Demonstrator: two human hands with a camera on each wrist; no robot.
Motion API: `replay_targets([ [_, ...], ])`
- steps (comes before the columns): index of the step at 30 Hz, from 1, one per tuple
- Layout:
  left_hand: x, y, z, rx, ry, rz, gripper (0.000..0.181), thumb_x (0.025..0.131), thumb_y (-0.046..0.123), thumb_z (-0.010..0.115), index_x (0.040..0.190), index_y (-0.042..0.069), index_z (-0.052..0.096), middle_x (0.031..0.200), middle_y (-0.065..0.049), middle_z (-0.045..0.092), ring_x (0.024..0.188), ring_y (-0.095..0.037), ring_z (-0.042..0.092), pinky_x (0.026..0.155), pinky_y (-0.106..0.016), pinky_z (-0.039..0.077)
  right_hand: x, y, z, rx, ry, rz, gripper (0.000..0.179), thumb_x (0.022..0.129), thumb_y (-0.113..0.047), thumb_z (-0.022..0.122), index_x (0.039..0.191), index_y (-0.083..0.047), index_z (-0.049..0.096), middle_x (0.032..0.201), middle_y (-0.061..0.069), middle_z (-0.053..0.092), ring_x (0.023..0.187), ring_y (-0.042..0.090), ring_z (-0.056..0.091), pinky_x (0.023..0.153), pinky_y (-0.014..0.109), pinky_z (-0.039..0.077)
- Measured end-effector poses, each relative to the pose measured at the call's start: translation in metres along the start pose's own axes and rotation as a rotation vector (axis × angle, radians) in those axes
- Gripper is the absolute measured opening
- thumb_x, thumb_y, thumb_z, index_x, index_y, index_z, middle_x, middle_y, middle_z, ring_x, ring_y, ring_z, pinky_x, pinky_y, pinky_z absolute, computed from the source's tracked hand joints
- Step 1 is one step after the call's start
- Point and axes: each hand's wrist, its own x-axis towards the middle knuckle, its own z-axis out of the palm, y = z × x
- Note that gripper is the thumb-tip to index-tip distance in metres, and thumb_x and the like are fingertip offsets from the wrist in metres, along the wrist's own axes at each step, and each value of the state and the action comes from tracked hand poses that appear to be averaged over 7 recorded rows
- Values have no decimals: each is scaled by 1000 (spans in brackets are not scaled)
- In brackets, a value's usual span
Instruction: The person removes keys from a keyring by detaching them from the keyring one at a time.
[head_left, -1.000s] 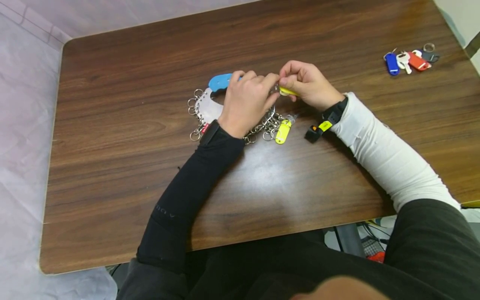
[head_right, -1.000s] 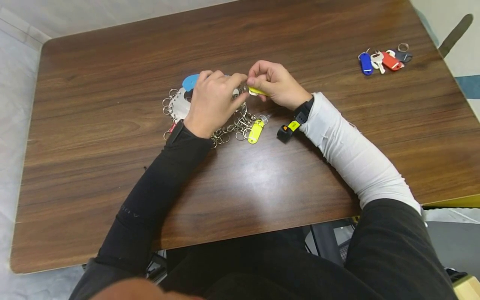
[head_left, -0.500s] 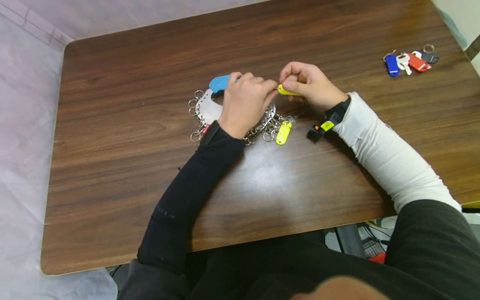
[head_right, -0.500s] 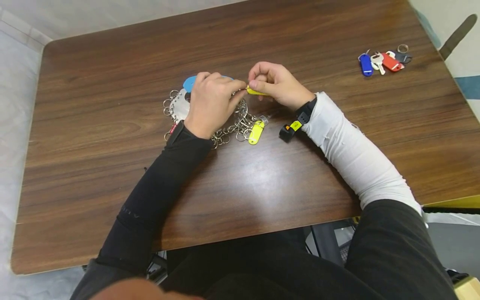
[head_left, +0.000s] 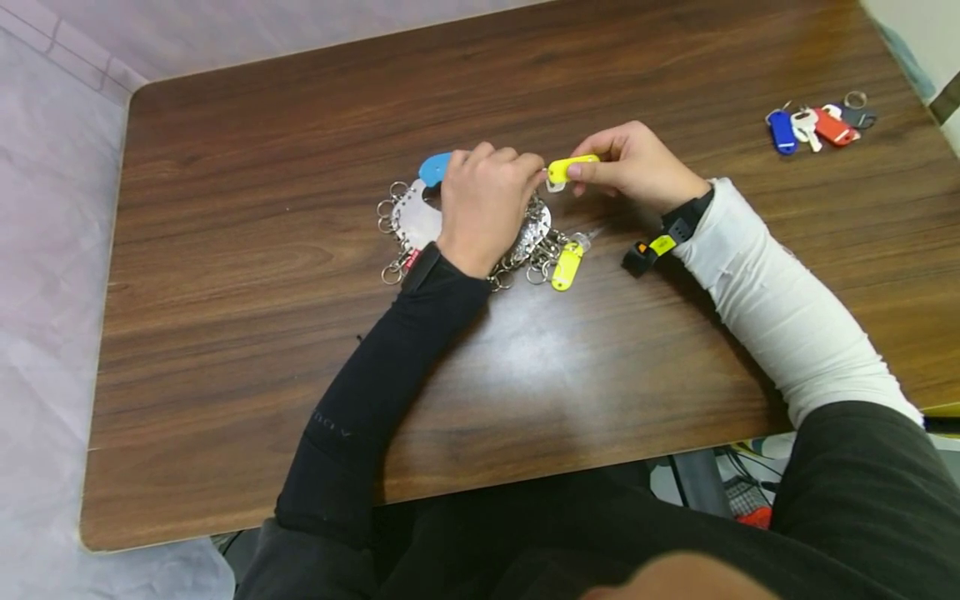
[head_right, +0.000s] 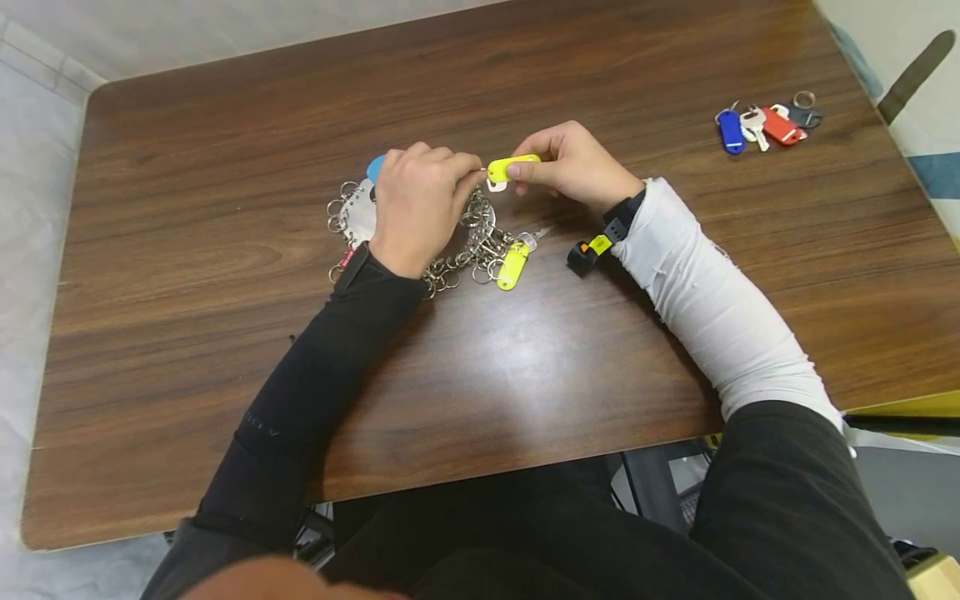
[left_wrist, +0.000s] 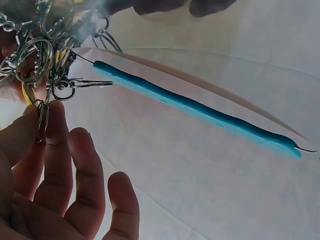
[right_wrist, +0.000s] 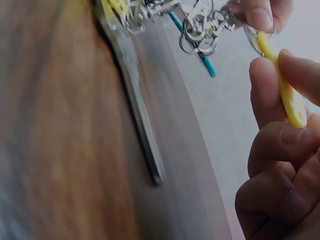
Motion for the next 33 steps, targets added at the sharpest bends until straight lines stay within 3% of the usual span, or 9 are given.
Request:
replay_targets([
  [9, 1, 1, -1, -35, -6, -33, 25, 95, 36, 53, 100, 18, 70, 95, 3, 75, 78, -17, 64, 71, -32, 45, 1, 0, -10, 99, 42, 57, 5, 87, -14, 68, 85, -10, 72, 62, -5, 68, 46, 8, 42, 43, 23, 32],
  [18, 1, 0, -1, -29, -2, -34, 25, 95, 35, 53, 98, 19, 71, 94, 4, 75, 78, -17, 64, 69, -32, 45, 4, 10, -24, 455, 311, 58, 7, 82, -5, 72, 75, -3, 71, 55, 1, 67, 41, 7, 40, 41, 20, 24],
  [27, 3, 1, -1, -22, -6, -23, 25, 96, 35, 53, 98, 18, 71, 93, 4, 75, 78, -17, 64, 68, -32, 45, 4, 8, -31, 458, 350, 65, 7, 80, -4, 73, 74, -3, 72, 55, 1, 68, 39, 7, 40, 40, 21, 25],
  [33, 1, 1, 1, -32, 6, -19, 22, 94, 33, 56, 97, 18, 72, 92, 4, 75, 77, -18, 64, 66, -33, 45, 3, 12, -38, 468, 394, 113, 7, 78, -8, 76, 75, -3, 71, 56, 2, 68, 39, 8, 39, 40, 22, 25],
])
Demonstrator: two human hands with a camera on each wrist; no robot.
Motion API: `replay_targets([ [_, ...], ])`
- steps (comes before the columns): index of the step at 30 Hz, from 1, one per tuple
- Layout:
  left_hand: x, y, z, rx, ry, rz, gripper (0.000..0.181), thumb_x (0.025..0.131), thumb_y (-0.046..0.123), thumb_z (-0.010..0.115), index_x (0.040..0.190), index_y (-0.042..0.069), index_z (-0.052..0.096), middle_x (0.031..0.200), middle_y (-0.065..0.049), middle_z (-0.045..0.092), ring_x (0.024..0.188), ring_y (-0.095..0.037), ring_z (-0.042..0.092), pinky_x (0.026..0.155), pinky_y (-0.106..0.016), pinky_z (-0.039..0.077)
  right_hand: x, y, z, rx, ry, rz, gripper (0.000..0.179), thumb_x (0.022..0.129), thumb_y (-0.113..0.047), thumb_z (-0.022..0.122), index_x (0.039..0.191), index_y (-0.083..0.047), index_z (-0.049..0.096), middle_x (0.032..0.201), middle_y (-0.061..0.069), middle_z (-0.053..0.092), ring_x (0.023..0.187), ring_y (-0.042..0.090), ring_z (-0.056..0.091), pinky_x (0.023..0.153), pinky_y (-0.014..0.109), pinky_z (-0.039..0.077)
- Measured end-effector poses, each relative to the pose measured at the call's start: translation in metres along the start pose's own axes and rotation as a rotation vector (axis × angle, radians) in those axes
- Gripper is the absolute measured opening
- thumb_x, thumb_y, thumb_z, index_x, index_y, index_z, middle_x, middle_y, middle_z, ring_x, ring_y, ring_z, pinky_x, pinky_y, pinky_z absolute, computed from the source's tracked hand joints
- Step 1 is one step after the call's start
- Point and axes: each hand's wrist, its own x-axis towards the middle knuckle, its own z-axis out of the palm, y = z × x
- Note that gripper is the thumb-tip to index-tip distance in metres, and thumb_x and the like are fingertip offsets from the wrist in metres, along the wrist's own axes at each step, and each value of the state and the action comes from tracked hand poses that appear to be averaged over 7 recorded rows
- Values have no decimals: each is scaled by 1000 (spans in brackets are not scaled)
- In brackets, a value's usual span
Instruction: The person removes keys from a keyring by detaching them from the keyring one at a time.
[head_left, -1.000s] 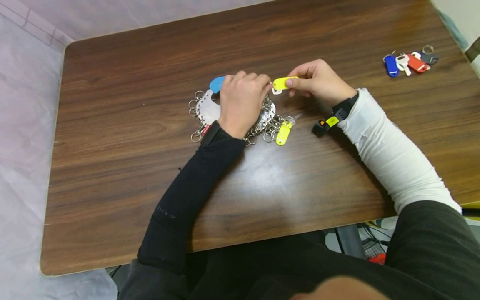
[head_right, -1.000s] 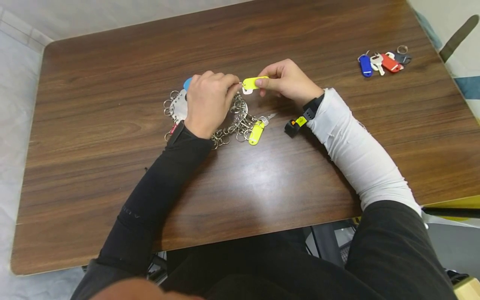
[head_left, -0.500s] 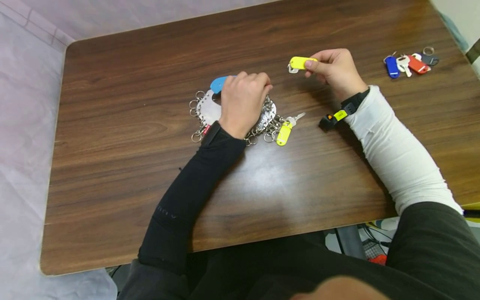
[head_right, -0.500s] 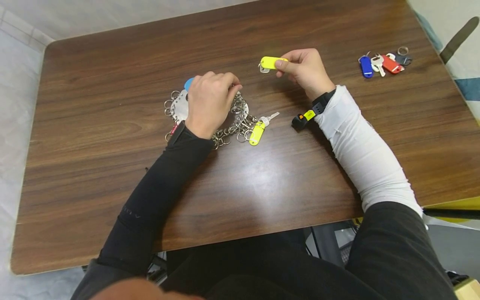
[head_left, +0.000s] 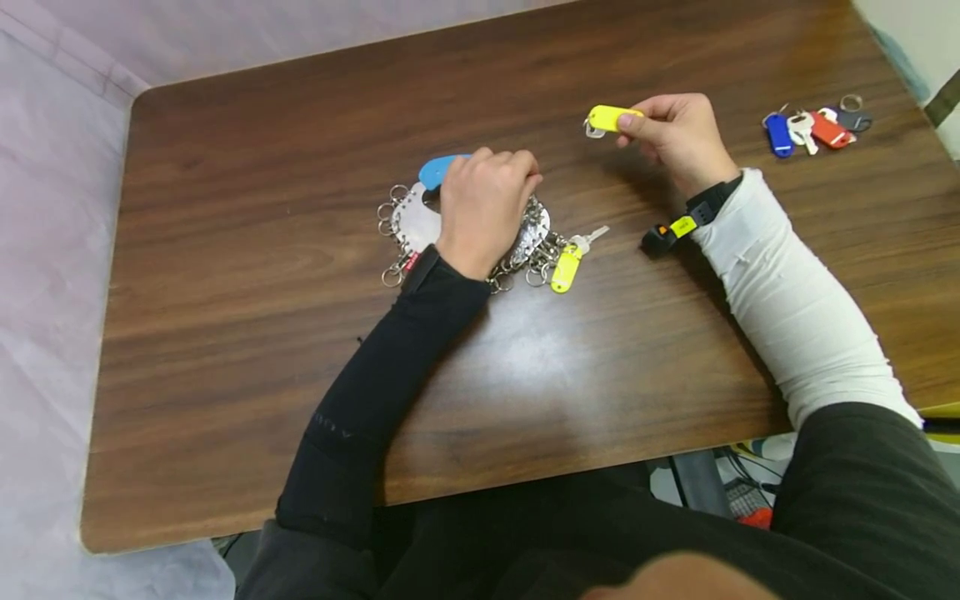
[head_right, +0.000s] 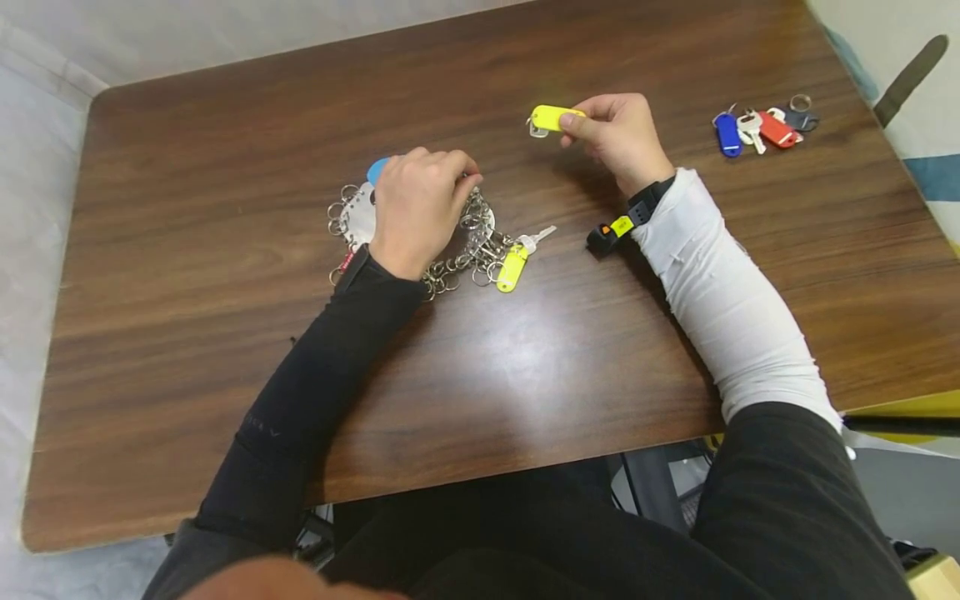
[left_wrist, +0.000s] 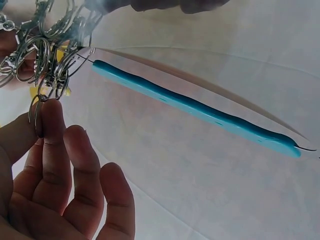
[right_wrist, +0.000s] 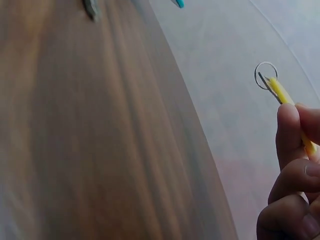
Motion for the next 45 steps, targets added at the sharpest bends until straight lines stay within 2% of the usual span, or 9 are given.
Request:
replay_targets([
  [13, -2, -4, 2, 9, 23, 5, 22, 93, 34, 57, 95, 18, 72, 91, 3, 75, 73, -17, 63, 63, -32, 45, 6, -5, -21, 96, 94, 17, 6, 78, -5, 76, 76, -1, 71, 56, 4, 67, 38, 10, 39, 39, 22, 23],
  [20, -1, -3, 1, 6, 39, 11, 22, 93, 33, 57, 95, 18, 72, 89, 3, 75, 71, -18, 62, 62, -32, 44, 6, -14, -37, 97, 151, 20, 5, 77, -6, 76, 79, -2, 72, 59, 5, 68, 39, 12, 37, 40, 23, 23],
  [31, -1, -1, 0, 6, 35, 8, 20, 93, 32, 58, 94, 18, 72, 87, 2, 75, 69, -17, 61, 60, -31, 43, -1, -21, -64, 153, 244, -19, 27, 67, -10, 84, 87, 3, 72, 70, 8, 70, 49, 16, 47, 42, 24, 22],
  [38, 0, 0, -1, 9, 33, 16, 22, 94, 33, 56, 94, 18, 72, 86, 2, 75, 70, -18, 62, 62, -32, 45, -7, -20, -93, 174, 339, 24, 19, 70, -6, 82, 84, 2, 72, 66, 7, 69, 47, 15, 49, 40, 23, 25],
  [45, 1, 2, 0, 5, 6, 8, 24, 94, 35, 56, 95, 18, 72, 88, 2, 75, 72, -18, 62, 64, -32, 46, -13, -27, -114, 259, 421, -12, 14, 73, -1, 78, 81, 6, 69, 61, 10, 68, 41, 16, 46, 38, 23, 26],
])
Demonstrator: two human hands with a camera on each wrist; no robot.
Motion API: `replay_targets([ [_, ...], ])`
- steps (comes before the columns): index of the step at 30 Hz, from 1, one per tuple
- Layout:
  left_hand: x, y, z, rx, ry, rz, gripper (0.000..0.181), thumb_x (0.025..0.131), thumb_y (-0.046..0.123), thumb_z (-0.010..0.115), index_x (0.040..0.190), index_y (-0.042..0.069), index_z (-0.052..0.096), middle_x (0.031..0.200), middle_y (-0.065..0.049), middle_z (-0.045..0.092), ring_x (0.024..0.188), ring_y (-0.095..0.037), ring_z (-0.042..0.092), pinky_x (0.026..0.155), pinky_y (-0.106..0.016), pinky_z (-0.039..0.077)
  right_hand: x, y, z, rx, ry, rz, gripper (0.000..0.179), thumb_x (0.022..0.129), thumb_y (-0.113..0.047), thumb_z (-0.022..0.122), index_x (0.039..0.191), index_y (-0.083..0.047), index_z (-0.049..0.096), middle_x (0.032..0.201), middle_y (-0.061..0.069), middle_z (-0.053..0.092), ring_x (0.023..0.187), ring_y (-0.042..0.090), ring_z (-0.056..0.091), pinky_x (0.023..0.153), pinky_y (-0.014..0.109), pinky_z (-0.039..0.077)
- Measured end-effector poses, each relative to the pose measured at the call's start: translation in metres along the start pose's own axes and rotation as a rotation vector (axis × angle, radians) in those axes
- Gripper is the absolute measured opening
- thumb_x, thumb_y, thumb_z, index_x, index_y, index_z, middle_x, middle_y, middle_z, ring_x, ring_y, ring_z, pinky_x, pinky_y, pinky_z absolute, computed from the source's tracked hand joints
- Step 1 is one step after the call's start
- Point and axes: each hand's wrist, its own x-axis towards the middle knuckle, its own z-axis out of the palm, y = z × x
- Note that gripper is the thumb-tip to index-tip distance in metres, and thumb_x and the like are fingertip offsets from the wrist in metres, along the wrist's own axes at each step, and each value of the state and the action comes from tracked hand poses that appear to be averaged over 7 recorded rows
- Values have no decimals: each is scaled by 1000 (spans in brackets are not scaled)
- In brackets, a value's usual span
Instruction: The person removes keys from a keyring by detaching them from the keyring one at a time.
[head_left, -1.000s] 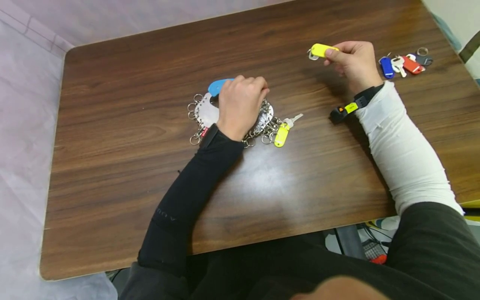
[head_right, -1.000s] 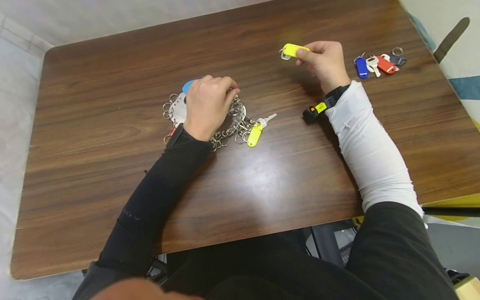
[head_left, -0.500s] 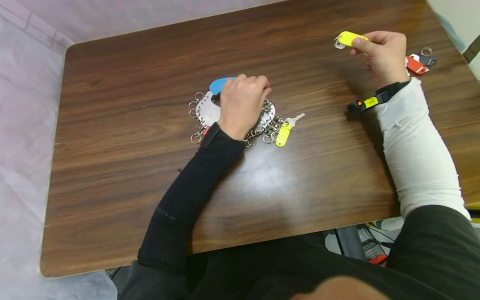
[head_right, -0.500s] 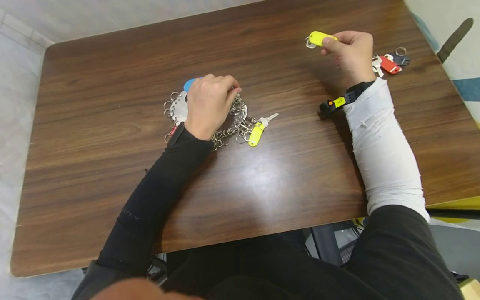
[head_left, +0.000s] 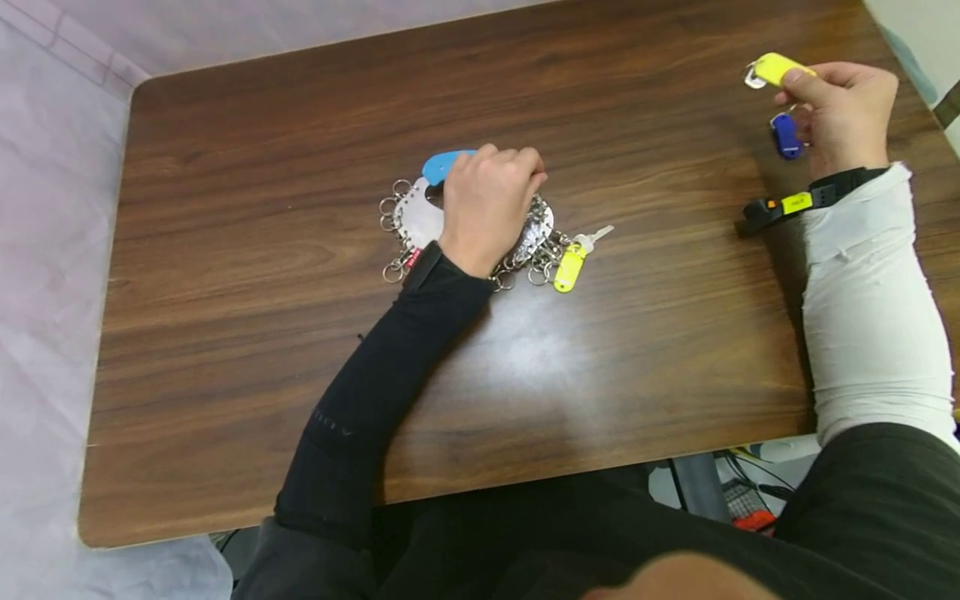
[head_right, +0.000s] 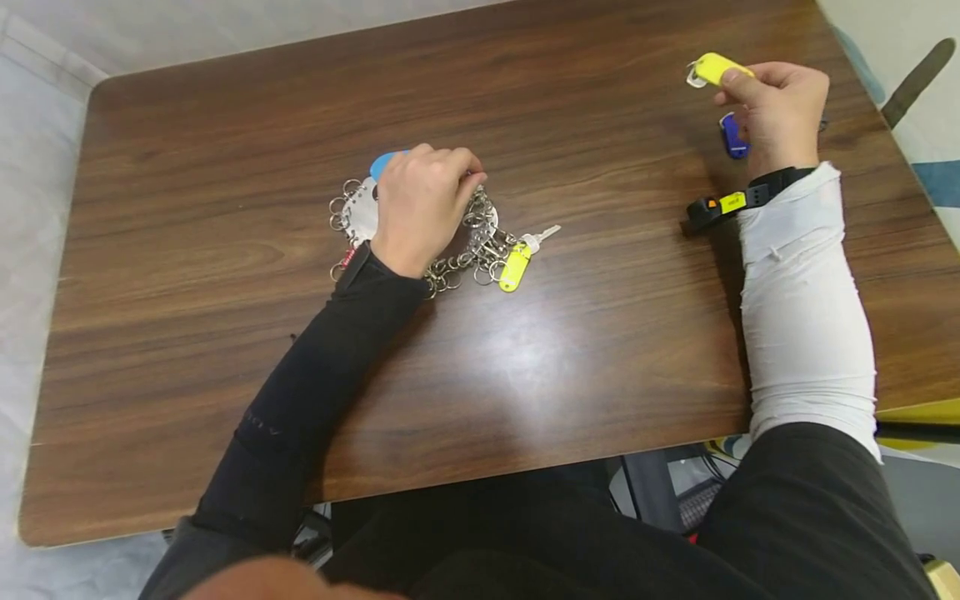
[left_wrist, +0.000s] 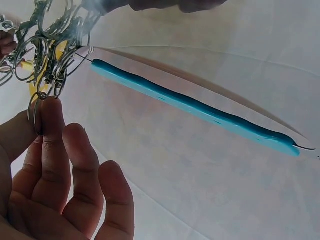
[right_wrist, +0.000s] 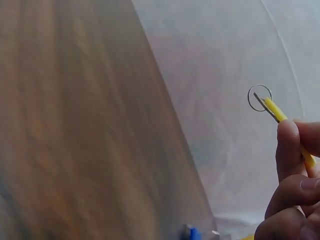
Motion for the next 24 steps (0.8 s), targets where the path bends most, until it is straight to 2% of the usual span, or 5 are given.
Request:
replay_targets([
  [4, 0, 0, -1, 6, -5, -1, 24, 94, 35, 56, 96, 17, 72, 88, 2, 75, 72, -18, 62, 64, -32, 46, 0, -5, -6, -41, 56, 7, 15, 74, -4, 78, 83, 2, 68, 64, 8, 68, 44, 15, 49, 38, 23, 27],
  [9, 1, 0, -2, 9, -17, -7, 24, 94, 35, 55, 96, 17, 72, 89, 2, 75, 73, -17, 63, 65, -31, 46, 1, -3, -8, -241, 51, 117, 21, 71, -11, 82, 85, -7, 67, 73, 0, 69, 50, 13, 57, 40, 22, 35],
  [13, 1, 0, -2, 10, -24, -10, 24, 95, 35, 55, 97, 17, 72, 90, 2, 75, 74, -17, 63, 65, -32, 45, 4, -3, -8, -459, 15, 208, 20, 72, -16, 82, 82, -12, 66, 64, -5, 70, 48, 12, 56, 41, 23, 38],
  [18, 0, -1, -1, 10, -18, -2, 24, 94, 34, 55, 96, 18, 72, 90, 2, 75, 73, -18, 62, 65, -32, 45, 7, -1, -14, -818, -112, 268, 12, 85, -33, 69, 78, -24, 66, 56, -14, 68, 47, 8, 53, 44, 27, 37],
  [24, -1, -2, -1, 8, -12, 7, 23, 94, 34, 56, 95, 17, 72, 88, 2, 75, 71, -18, 62, 63, -32, 46, 7, 1, -15, -978, -197, 277, 17, 86, -43, 65, 79, -28, 63, 56, -19, 66, 51, 6, 55, 47, 27, 39],
])
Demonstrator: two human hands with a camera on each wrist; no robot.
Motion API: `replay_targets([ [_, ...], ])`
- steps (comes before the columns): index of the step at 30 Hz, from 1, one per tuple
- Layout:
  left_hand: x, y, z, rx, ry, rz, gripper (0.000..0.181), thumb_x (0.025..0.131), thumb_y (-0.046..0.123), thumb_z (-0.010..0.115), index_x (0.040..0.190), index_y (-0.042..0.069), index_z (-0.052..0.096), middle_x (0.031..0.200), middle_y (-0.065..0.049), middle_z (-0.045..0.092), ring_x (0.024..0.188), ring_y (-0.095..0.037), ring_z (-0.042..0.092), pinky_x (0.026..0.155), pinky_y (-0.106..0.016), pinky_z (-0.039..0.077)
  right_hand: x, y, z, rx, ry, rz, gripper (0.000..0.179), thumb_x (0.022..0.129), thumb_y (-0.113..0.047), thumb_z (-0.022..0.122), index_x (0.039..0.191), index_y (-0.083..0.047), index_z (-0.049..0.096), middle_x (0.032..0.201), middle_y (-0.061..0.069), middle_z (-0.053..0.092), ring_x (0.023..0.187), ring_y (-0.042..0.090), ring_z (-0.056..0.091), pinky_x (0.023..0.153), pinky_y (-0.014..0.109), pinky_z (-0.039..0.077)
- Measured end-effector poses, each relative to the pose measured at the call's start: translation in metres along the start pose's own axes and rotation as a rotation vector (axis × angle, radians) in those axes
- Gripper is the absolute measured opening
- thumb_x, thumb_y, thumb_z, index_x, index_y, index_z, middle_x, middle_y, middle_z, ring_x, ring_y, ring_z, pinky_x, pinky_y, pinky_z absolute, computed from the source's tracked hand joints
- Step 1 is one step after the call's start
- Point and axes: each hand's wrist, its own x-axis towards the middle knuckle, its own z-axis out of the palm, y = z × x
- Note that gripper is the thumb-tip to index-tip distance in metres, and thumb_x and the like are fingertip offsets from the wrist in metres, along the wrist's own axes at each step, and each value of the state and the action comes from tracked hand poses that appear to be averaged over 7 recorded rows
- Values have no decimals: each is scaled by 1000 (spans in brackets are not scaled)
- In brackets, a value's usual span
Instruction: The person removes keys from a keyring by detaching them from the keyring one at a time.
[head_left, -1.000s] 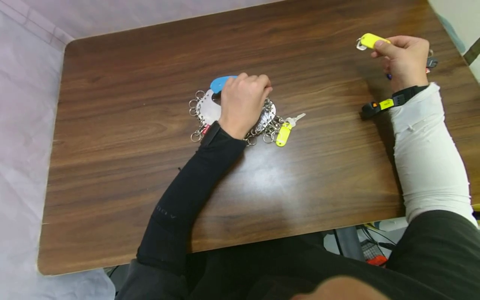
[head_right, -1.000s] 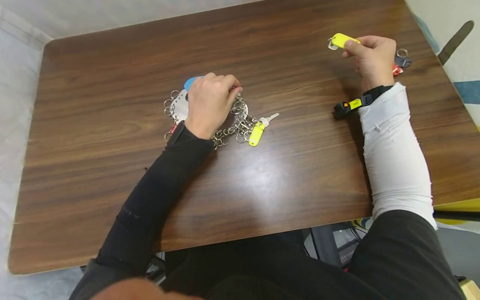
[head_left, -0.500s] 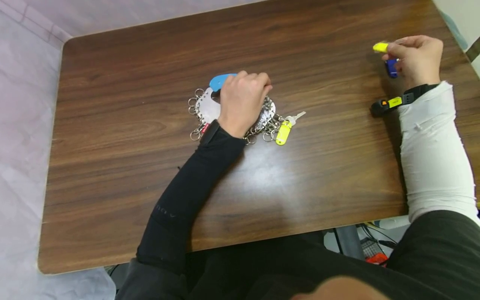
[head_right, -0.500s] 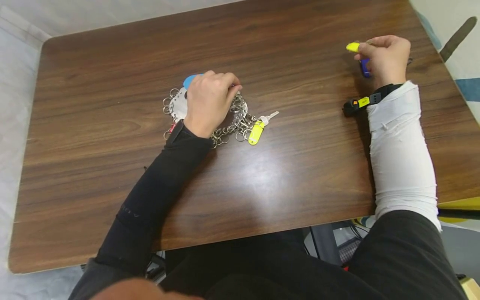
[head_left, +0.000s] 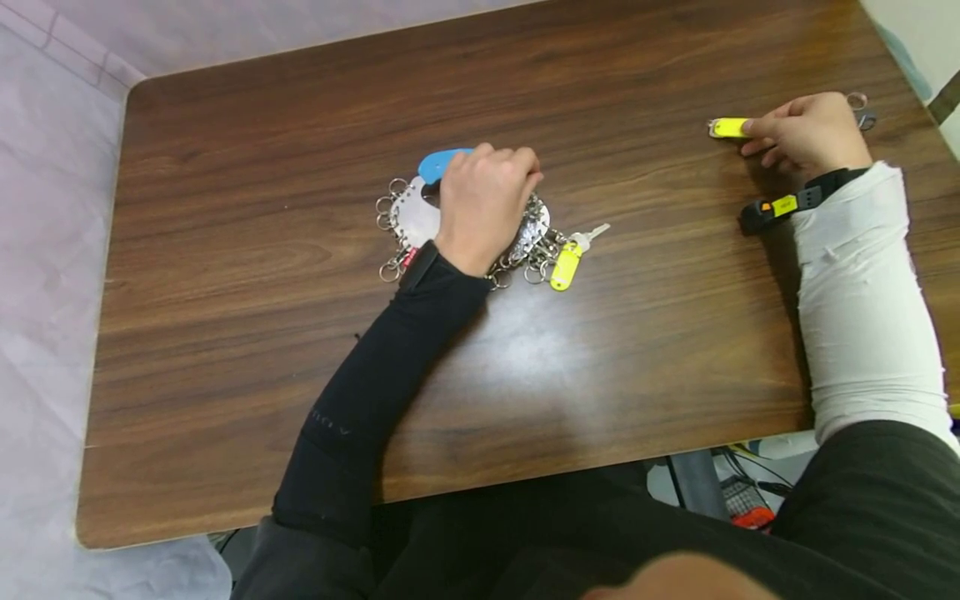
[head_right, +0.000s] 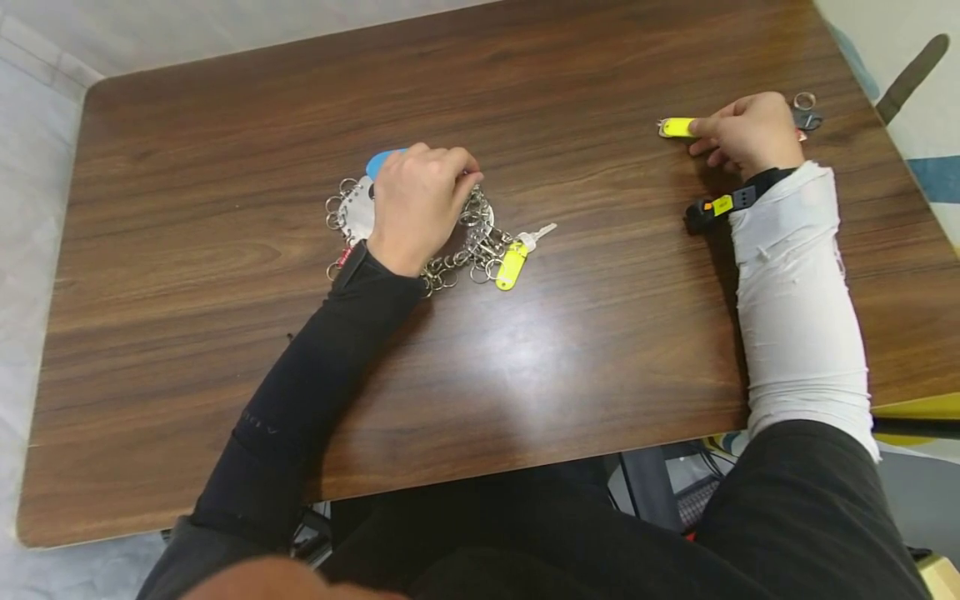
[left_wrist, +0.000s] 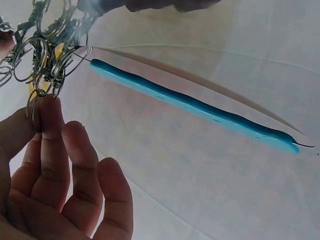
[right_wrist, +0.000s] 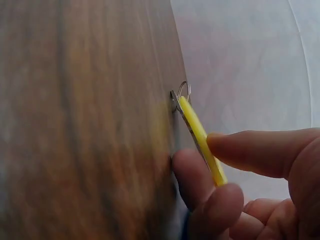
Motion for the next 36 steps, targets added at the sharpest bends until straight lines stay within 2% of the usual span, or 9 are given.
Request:
replay_targets([
  [4, 0, 0, 0, -1, 4, 2, 23, 94, 34, 56, 95, 17, 72, 88, 1, 75, 70, -18, 61, 62, -32, 45, -2, 1, -3, -53, 20, 17, 18, 86, -44, 65, 79, -28, 61, 52, -17, 62, 50, 7, 53, 46, 28, 39],
  [8, -1, -1, 0, -1, 4, 1, 23, 94, 34, 57, 93, 17, 72, 87, 2, 75, 70, -18, 61, 63, -32, 45, -5, 0, -5, -229, 57, 8, 23, 86, -48, 62, 79, -27, 59, 56, -18, 52, 55, 8, 47, 49, 29, 39],
  [11, -1, -2, -1, 2, 3, -1, 22, 94, 34, 57, 93, 17, 72, 87, 2, 75, 70, -18, 61, 63, -32, 45, -7, -6, 2, -407, 107, -39, 39, 87, -52, 57, 101, -16, 64, 73, -9, 53, 69, 14, 46, 54, 32, 38],
  [15, -2, -3, 0, 4, 21, -2, 21, 93, 33, 57, 93, 17, 72, 86, 1, 75, 69, -18, 61, 62, -32, 46, -9, -21, 17, -546, 162, -150, 65, 88, -48, 55, 128, 4, 53, 112, 19, 60, 93, 34, 49, 60, 35, 35],
  [17, -3, -4, 0, 6, 27, -3, 21, 94, 32, 58, 92, 17, 72, 85, 1, 75, 68, -18, 60, 61, -32, 45, -10, -26, 24, -565, 160, -188, 66, 88, -45, 55, 132, 4, 50, 131, 28, 52, 106, 42, 48, 63, 37, 33],
  [18, -3, -5, 1, 4, 33, -2, 21, 93, 31, 58, 91, 17, 72, 85, 1, 75, 68, -18, 60, 61, -32, 45, -11, -28, 26, -569, 159, -202, 66, 88, -44, 55, 132, 5, 49, 134, 28, 50, 110, 43, 47, 63, 37, 33],
  [27, -2, -6, 3, -3, 50, 11, 16, 92, 29, 60, 87, 18, 72, 81, 3, 74, 67, -17, 61, 61, -32, 46, -7, -30, 30, -540, 175, -220, 68, 88, -43, 56, 135, 4, 48, 138, 27, 48, 121, 44, 44, 67, 34, 31],
  [32, -1, -4, 2, 4, 46, 11, 16, 92, 29, 60, 88, 18, 72, 82, 3, 75, 68, -17, 62, 61, -32, 46, -9, -33, 32, -543, 156, -259, 62, 89, -40, 55, 132, 5, 51, 135, 27, 51, 120, 45, 47, 67, 34, 32],
  [36, 1, -2, 3, 8, 42, 21, 17, 92, 30, 60, 89, 18, 72, 84, 4, 75, 69, -17, 62, 61, -31, 46, -18, -38, 43, -592, 118, -359, 54, 89, -39, 55, 121, 4, 60, 123, 30, 58, 103, 43, 53, 64, 37, 33],
])
